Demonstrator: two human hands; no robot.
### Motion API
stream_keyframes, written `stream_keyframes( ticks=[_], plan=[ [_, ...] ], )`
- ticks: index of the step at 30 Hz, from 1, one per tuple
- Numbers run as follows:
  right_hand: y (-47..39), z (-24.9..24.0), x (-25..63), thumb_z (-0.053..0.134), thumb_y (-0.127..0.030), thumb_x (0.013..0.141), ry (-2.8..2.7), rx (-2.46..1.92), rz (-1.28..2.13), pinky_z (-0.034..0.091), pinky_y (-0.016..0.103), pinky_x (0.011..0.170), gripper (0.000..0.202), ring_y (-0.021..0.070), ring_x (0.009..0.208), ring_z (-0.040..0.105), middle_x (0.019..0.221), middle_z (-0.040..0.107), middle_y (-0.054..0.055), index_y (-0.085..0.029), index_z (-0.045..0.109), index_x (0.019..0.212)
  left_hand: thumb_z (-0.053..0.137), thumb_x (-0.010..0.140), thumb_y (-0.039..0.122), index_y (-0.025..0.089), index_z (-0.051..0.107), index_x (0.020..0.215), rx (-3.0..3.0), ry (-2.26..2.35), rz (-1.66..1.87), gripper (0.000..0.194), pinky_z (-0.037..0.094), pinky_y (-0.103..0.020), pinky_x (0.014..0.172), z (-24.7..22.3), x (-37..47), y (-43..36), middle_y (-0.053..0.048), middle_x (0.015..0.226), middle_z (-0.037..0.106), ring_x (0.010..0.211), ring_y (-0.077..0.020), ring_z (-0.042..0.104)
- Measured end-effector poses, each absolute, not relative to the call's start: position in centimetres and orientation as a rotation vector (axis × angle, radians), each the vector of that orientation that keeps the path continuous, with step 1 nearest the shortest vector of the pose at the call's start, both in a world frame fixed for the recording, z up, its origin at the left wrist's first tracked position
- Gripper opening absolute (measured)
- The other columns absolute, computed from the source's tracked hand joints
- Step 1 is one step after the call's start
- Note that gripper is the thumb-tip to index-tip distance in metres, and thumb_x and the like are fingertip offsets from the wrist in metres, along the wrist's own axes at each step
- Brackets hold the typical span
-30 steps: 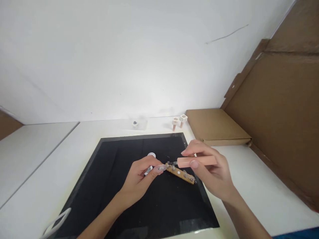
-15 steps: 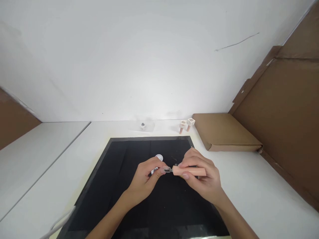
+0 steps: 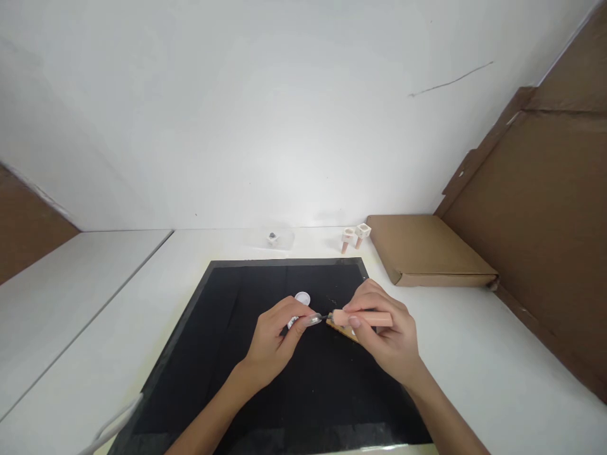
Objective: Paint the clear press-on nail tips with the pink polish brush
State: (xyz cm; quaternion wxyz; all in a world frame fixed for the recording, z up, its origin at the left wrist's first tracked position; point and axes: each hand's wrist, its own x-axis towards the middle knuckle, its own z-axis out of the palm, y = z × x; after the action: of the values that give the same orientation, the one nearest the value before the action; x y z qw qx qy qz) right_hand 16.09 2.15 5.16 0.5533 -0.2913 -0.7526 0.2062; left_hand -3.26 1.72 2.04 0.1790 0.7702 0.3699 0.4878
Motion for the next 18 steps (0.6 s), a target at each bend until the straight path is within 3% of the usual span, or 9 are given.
stream_keyframes(
  ticks=[18],
  plan=[
    [2.1, 4.5, 16.3, 0.058, -0.012, 0.083, -1.762, -0.713, 0.559, 0.044, 0.030, 0.057, 0.011, 0.0156, 0.064, 0.053, 0.068, 0.063, 0.001, -0.021, 0.064, 0.081, 0.052, 0.084, 0.002, 0.017, 0.061, 0.089, 2.324, 0.968, 1.506, 0.018, 0.050, -0.022, 0.063, 0.9, -2.9, 1.3, -0.004, 0.077, 0.064, 0.070, -0.0123, 0.059]
  ],
)
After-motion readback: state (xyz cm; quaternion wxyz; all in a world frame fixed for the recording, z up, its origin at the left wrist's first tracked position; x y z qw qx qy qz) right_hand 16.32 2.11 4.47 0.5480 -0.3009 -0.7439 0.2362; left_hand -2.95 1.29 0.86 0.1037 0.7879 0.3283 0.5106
